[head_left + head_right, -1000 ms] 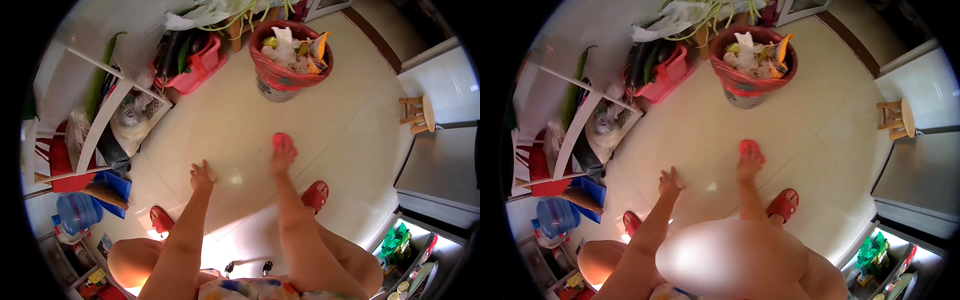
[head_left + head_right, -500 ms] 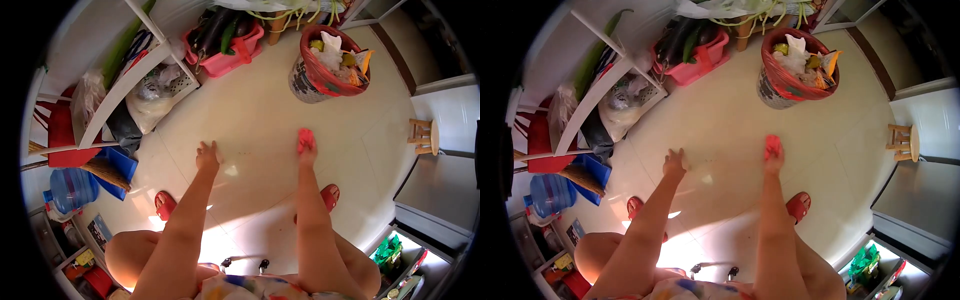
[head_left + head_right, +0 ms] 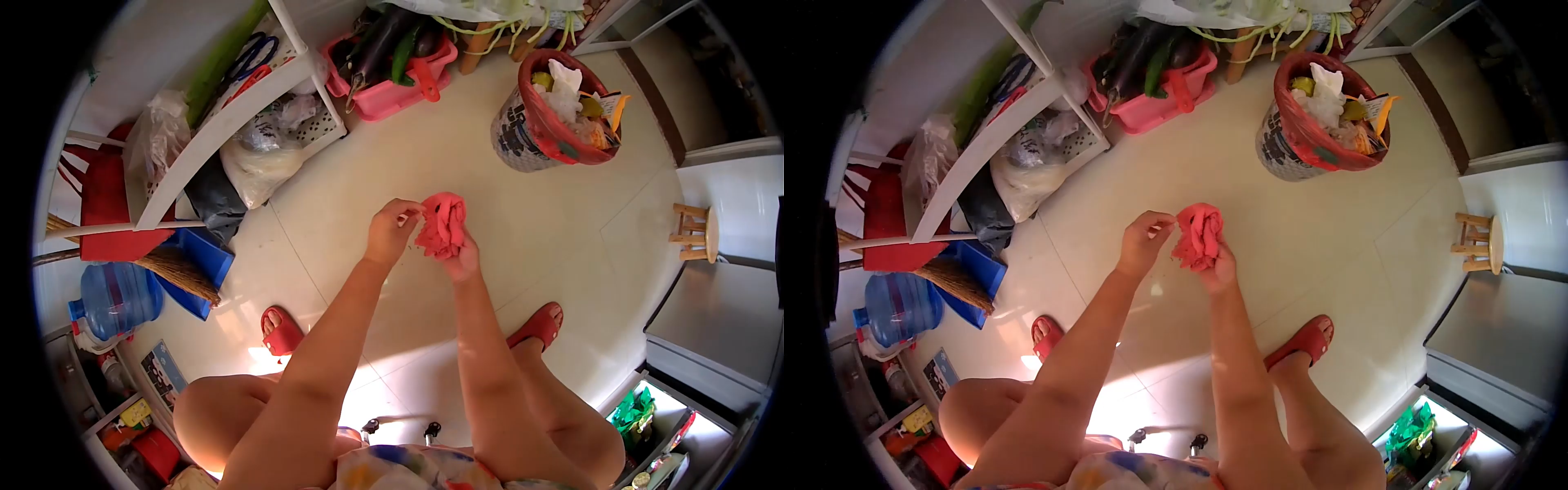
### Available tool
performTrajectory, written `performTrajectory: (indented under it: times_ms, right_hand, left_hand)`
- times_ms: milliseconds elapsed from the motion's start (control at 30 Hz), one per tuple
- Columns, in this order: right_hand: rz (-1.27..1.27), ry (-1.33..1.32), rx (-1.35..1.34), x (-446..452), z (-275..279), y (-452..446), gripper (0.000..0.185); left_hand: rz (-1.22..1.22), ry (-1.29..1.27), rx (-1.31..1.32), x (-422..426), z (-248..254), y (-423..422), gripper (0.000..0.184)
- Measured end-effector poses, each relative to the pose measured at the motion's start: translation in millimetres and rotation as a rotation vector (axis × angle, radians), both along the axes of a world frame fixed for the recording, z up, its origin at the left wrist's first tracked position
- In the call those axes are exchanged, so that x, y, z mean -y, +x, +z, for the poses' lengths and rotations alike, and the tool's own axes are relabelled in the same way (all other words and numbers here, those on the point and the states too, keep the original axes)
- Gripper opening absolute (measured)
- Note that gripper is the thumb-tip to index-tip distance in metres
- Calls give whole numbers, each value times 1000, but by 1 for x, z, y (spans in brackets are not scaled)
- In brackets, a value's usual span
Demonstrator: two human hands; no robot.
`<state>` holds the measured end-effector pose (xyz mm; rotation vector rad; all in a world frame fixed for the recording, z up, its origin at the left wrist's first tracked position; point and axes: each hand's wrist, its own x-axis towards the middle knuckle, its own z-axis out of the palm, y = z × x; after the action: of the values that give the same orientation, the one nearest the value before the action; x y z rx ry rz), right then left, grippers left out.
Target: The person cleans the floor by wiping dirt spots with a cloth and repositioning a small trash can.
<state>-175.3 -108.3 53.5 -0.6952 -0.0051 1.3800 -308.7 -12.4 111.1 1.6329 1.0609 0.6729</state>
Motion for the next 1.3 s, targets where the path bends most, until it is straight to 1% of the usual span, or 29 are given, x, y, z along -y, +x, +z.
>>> performTrajectory:
  times_ms: [33,67,167,267,367,433,533,567,667,767,833,933,967,1033,1067,1133,1167,1200,1267,1300]
  right_hand:
    - [-25,-22,-38,-1,3,-2,41]
    - [-50,-44,-77,-1,5,-3,41]
    - [15,102,-127,3,4,-2,43]
    - [108,172,-94,7,18,-1,46]
    - [60,163,-136,11,18,4,46]
    - [72,176,-126,12,21,8,45]
    - [84,181,-71,13,26,15,44]
    - [85,181,-46,14,27,17,43]
    - [18,120,-137,22,3,31,42]
    - [-58,212,-152,26,15,42,42]
    - [-52,228,-124,30,37,51,43]
    - [-95,180,-98,34,54,68,44]
    - [-115,152,-93,35,55,76,44]
    - [-91,239,-75,38,65,87,43]
    - [-75,280,-70,39,69,93,43]
    - [-142,117,-60,44,77,97,38]
    - [-169,38,-57,45,80,99,36]
    - [-188,-2,35,45,73,104,34]
    - [-221,-86,212,48,46,115,30]
    - [-355,-236,306,46,46,113,30]
  left_hand:
    - [-16,-21,37,3,4,4,17]
    - [-20,7,21,5,7,7,17]
    - [-21,52,-17,12,10,14,19]
    - [-23,46,-27,16,16,20,21]
    - [-70,93,-26,18,16,26,22]
    - [-99,144,-51,19,16,30,21]
    - [-70,196,-77,23,17,36,17]
    - [-27,163,-50,24,18,38,16]
    - [60,103,56,24,26,51,16]
    - [45,144,187,15,58,85,17]
    - [13,213,243,5,106,125,15]
    - [-58,204,228,-13,156,188,27]
    - [-54,297,255,-18,156,205,31]
    - [-34,477,301,-24,137,232,40]
    - [-64,443,298,-25,128,234,44]
    - [-124,362,275,-16,108,213,53]
    - [-119,365,198,-10,96,196,52]
    - [-111,367,116,-4,79,175,52]
    - [-71,273,51,3,18,128,58]
    - [-72,206,-163,7,-4,100,63]
